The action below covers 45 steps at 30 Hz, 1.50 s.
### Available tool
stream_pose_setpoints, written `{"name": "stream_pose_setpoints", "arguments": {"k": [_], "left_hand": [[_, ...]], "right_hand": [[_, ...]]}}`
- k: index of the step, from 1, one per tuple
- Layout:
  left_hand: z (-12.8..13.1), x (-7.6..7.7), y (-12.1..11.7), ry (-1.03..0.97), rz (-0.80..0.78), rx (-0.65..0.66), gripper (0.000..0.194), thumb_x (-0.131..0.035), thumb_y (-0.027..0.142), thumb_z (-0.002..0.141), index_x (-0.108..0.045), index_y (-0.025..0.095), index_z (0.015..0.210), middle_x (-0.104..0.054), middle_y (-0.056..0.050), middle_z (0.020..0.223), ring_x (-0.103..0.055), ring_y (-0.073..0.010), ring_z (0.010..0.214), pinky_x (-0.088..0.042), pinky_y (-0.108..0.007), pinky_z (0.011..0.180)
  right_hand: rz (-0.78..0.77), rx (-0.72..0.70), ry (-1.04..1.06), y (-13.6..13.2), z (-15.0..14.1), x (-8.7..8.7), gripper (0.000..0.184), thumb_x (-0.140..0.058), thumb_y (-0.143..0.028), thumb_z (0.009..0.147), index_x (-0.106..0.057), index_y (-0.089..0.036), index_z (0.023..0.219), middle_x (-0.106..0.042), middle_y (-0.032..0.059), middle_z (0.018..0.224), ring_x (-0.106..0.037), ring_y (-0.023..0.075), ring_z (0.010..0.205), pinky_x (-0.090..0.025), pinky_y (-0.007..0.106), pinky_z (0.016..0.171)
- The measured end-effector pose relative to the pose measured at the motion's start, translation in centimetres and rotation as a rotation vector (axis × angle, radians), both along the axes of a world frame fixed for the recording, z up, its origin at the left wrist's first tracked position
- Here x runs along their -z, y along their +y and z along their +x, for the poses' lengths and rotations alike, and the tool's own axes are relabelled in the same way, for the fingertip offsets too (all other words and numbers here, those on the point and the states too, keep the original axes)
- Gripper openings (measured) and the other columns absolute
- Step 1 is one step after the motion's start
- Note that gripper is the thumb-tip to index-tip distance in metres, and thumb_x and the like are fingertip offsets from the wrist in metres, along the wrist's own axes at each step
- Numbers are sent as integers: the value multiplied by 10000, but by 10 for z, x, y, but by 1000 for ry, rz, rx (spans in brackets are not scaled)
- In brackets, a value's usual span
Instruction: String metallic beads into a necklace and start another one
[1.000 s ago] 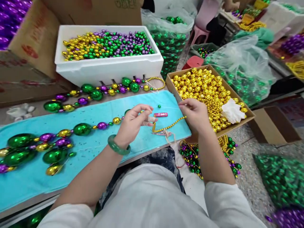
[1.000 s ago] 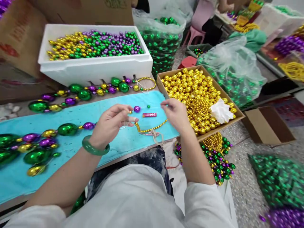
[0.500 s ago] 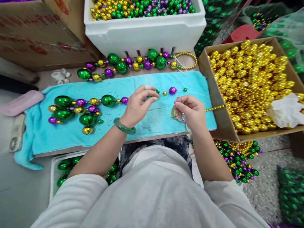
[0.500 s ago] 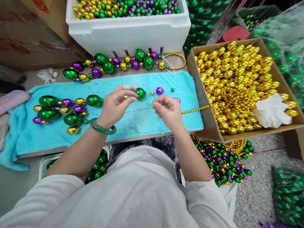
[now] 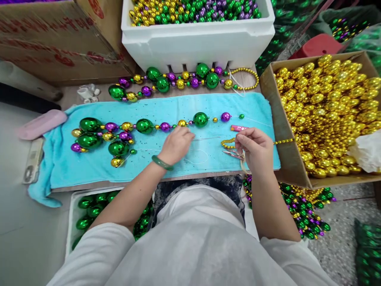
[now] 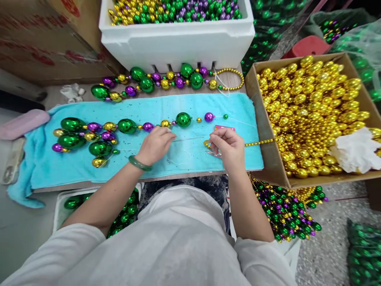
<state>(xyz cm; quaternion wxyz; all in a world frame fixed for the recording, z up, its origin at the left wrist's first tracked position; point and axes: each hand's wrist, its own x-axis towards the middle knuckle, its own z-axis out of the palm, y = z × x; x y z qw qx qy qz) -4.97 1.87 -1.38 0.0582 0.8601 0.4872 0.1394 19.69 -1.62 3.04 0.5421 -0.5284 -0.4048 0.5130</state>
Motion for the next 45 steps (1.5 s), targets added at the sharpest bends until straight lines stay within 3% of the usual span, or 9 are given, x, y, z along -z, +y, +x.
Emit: {"name": "stream_pose_setpoints", "arguments": {"k": [5, 10, 16, 22, 26, 31, 35, 38, 45], "left_hand": [[29, 12, 7, 132, 2, 161, 310, -395, 181, 956, -704, 182, 935, -635, -82, 894, -510, -219, 843, -423, -344, 710], [21, 18, 15, 183, 19, 117, 275, -431, 173, 939, -705, 179, 924, -632, -88, 890, -506, -234, 853, -407, -351, 686], [12, 20, 16, 228, -25, 209, 273, -431, 120, 917, -698, 147, 967, -629, -118, 898, -518, -246, 869, -411, -369, 696], [11, 21, 17, 234, -22, 206, 265, -426, 129, 919, -690, 156, 917, -642, -117, 883, -546, -240, 869, -434, -366, 711], [14, 21, 19, 52, -81, 119, 204, -465, 137, 881, -669, 146, 868, -662, -116, 888, -585, -231, 882, -475, -355, 744], [19, 10, 19, -358, -224, -152, 165, -488, 175, 863, -645, 157, 912, -674, -34, 817, -608, -154, 733, -493, -287, 691], [18, 3, 20, -69, -79, 44, 228, -466, 178, 904, -693, 164, 916, -672, -92, 928, -584, -224, 903, -479, -361, 808], [15, 4, 19, 194, -19, 165, 264, -439, 133, 909, -701, 161, 887, -654, -109, 898, -544, -239, 873, -454, -365, 753], [20, 15, 16, 329, -4, 229, 255, -430, 125, 919, -680, 136, 866, -632, -135, 873, -534, -262, 892, -422, -378, 692]], "right_hand": [[-51, -6, -12, -4, 5, 4, 143, -736, -307, 717, -637, -204, 732, -600, -21, 583, -502, 91, 456, -366, 220, 400], [-87, 12, 14, -6, 11, 8, 135, -733, -299, 713, -639, -203, 726, -598, -23, 567, -493, 88, 446, -365, 217, 397], [-115, 1, 67, -3, 10, 9, 126, -732, -288, 698, -644, -199, 708, -604, -20, 566, -488, 84, 444, -355, 209, 392], [-121, -48, 51, -1, 7, 12, 143, -729, -306, 714, -631, -203, 705, -595, -25, 569, -484, 83, 443, -368, 216, 404], [-132, -78, 46, -1, 1, 17, 133, -717, -302, 733, -634, -201, 710, -594, -28, 556, -472, 81, 434, -356, 217, 408], [-164, -81, 70, 0, -12, 17, 137, -735, -297, 693, -642, -197, 689, -582, -38, 540, -464, 78, 442, -357, 216, 427], [-182, -96, 87, 2, -18, 14, 158, -738, -315, 682, -632, -198, 683, -581, -37, 540, -459, 81, 446, -365, 222, 432], [-186, -112, 83, 2, -18, 14, 166, -739, -318, 680, -632, -190, 688, -580, -34, 544, -462, 81, 452, -367, 224, 439], [-216, -106, 117, 1, -16, 17, 159, -748, -305, 662, -649, -182, 675, -577, -30, 534, -453, 75, 453, -333, 213, 425]]}}
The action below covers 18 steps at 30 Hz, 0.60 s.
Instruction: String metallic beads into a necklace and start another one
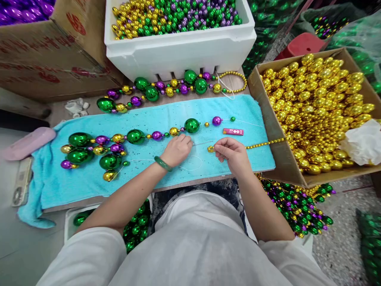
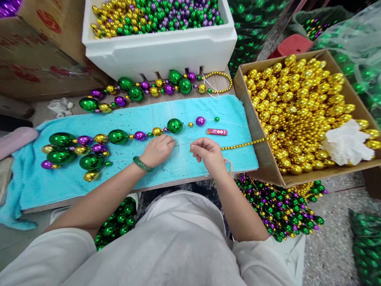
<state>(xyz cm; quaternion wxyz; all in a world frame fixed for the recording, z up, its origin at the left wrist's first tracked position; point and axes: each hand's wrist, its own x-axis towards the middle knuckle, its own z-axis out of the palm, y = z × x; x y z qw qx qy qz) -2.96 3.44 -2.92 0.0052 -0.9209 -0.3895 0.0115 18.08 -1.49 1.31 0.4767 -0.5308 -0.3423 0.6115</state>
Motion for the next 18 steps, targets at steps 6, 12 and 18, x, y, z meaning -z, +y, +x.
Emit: {"name": "stream_pose_setpoints", "arguments": {"k": [6, 12, 18], "left_hand": [[3, 2, 4, -223, -138, -187, 213, -453, 139, 878, -660, 136, 826, -654, -144, 887, -577, -264, 897, -457, -384, 733], [17, -29, -2, -1186, -720, -659, 81, -591, 257, 742, -589, 180, 769, -650, -23, 742, -609, -153, 659, -493, -301, 635], [42, -62, -17, -1607, -1141, -778, 251, -769, 304, 601, -653, 140, 751, -616, 8, 630, -557, -89, 543, -428, -222, 523]], "right_hand": [[-2, 119, 77, 12, 19, -13, 177, -793, -283, 589, -672, -182, 668, -621, -4, 608, -476, 77, 502, -308, 186, 392], [-66, 81, 172, 17, 12, -15, 244, -820, -320, 542, -653, -173, 644, -614, -9, 574, -475, 69, 463, -309, 177, 379], [-60, -4, 116, 7, -20, -10, 243, -782, -357, 601, -639, -173, 671, -584, -20, 523, -436, 73, 434, -294, 207, 397]]}}
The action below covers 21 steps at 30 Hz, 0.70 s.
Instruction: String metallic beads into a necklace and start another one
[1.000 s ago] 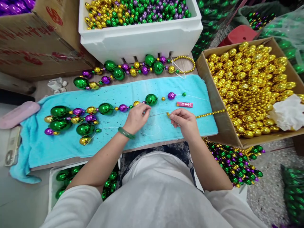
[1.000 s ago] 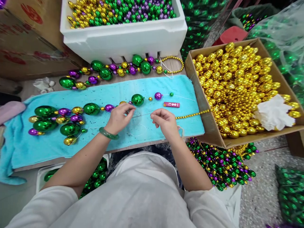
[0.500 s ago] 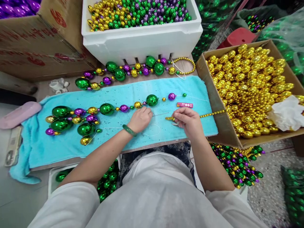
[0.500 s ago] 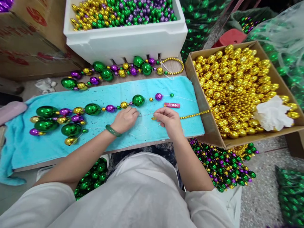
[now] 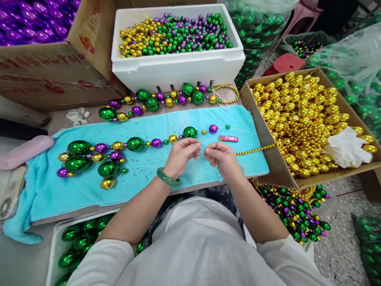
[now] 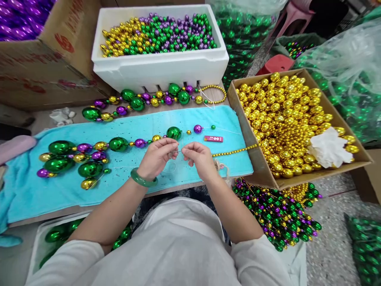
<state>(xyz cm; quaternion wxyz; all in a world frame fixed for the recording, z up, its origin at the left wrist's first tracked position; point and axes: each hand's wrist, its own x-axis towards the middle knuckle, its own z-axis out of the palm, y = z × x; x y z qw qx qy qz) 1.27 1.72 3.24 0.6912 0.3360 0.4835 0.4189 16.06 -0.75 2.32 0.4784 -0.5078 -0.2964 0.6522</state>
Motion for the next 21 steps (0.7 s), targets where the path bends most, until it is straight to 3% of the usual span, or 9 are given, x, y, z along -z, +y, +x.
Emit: {"name": "stream_pose_setpoints", "arguments": {"k": [12, 21], "left_hand": [[10, 10, -11, 62, 62, -29, 234, -808, 334, 597, -716, 150, 709, -623, 12, 589, -512, -79, 521, -416, -232, 519], [10, 12, -11, 25, -13, -22, 261, -831, 345, 569, -737, 154, 720, -636, 1, 580, -503, -80, 488, -400, -235, 491]], "right_hand": [[-32, -14, -16, -2, -2, 2, 208, -744, -328, 599, -616, -169, 638, -577, -18, 510, -432, 74, 425, -289, 219, 412], [-84, -32, 5, -2, -2, 3, 200, -745, -313, 574, -610, -173, 621, -578, -26, 493, -454, 79, 433, -310, 214, 413]]}}
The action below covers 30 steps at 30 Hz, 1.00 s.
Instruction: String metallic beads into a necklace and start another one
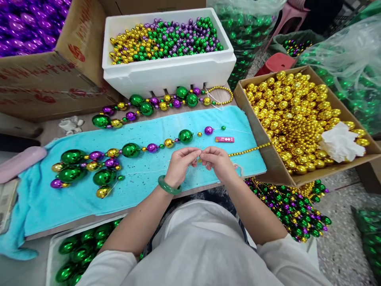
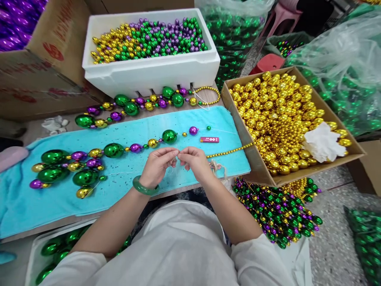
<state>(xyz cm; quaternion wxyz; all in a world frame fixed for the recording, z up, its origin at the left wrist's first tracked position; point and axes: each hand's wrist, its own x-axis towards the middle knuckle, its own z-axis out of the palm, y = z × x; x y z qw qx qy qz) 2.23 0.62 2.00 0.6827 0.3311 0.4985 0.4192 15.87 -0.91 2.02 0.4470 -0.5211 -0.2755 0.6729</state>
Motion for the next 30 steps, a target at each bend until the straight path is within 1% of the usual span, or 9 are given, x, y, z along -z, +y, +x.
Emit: {"name": "stream_pose_setpoints", "arguments": {"k": [5, 9, 11, 13, 15, 19, 24, 27, 30], "left_hand": [[1, 1, 0, 3, 6, 19, 258, -826, 350, 587, -730, 155, 726, -644, -3, 598, -525, -88, 510, -412, -237, 516], [0, 2, 0, 47, 65, 23, 216, -800, 353, 634, -719, 168, 710, -625, 3, 632, -514, -89, 552, -412, -236, 537], [-2, 2, 1, 96, 139, 25, 186, -789, 341, 656, -725, 175, 708, -654, -20, 776, -544, -102, 658, -422, -230, 569], [-5, 1, 3, 151, 203, 55, 172, -782, 338, 676, -735, 178, 715, -670, -48, 950, -572, -127, 798, -436, -225, 615], [-8, 0, 6, 163, 206, 113, 182, -778, 353, 688, -741, 179, 726, -679, -63, 1026, -580, -144, 859, -446, -227, 642], [-11, -3, 7, 87, 123, 200, 239, -784, 391, 678, -747, 179, 782, -714, -66, 965, -592, -144, 780, -459, -237, 596], [-9, -3, 7, 79, 80, 298, 270, -769, 416, 689, -740, 166, 784, -710, -54, 749, -599, -153, 693, -423, -239, 524], [-9, -2, 8, 114, 97, 332, 243, -773, 398, 685, -750, 168, 763, -710, -46, 690, -594, -139, 656, -420, -247, 565], [-9, 0, 9, 120, 109, 320, 213, -790, 377, 657, -760, 180, 732, -720, -43, 692, -605, -148, 672, -458, -283, 670]], "right_hand": [[19, -19, -22, -1, -2, 2, 205, -744, -318, 581, -603, -172, 612, -583, -25, 505, -461, 79, 452, -321, 205, 412], [53, -47, -71, 0, 0, 4, 220, -743, -345, 603, -609, -173, 634, -569, -31, 514, -449, 79, 459, -323, 204, 414], [100, -40, -141, 1, 3, 4, 225, -751, -356, 613, -642, -177, 693, -583, -30, 555, -435, 77, 460, -321, 213, 415], [168, -17, -199, 3, 8, 3, 245, -761, -354, 621, -684, -184, 780, -629, -11, 659, -448, 81, 494, -330, 222, 428], [234, -22, -219, 6, 14, 2, 257, -762, -354, 641, -709, -195, 836, -659, 8, 756, -467, 91, 546, -345, 230, 453], [343, -78, -258, 8, 20, 1, 173, -749, -363, 702, -711, -208, 771, -646, 18, 763, -481, 115, 605, -368, 246, 501], [505, -46, -308, 8, 19, 0, 127, -701, -292, 747, -653, -206, 667, -595, 14, 726, -533, 151, 708, -437, 297, 660], [560, 12, -361, 7, 19, -3, 156, -675, -297, 755, -607, -207, 648, -571, 20, 729, -528, 168, 757, -440, 316, 712], [545, 84, -390, 8, 21, -5, 192, -661, -352, 768, -582, -210, 666, -553, 33, 782, -517, 181, 797, -441, 312, 683]]}}
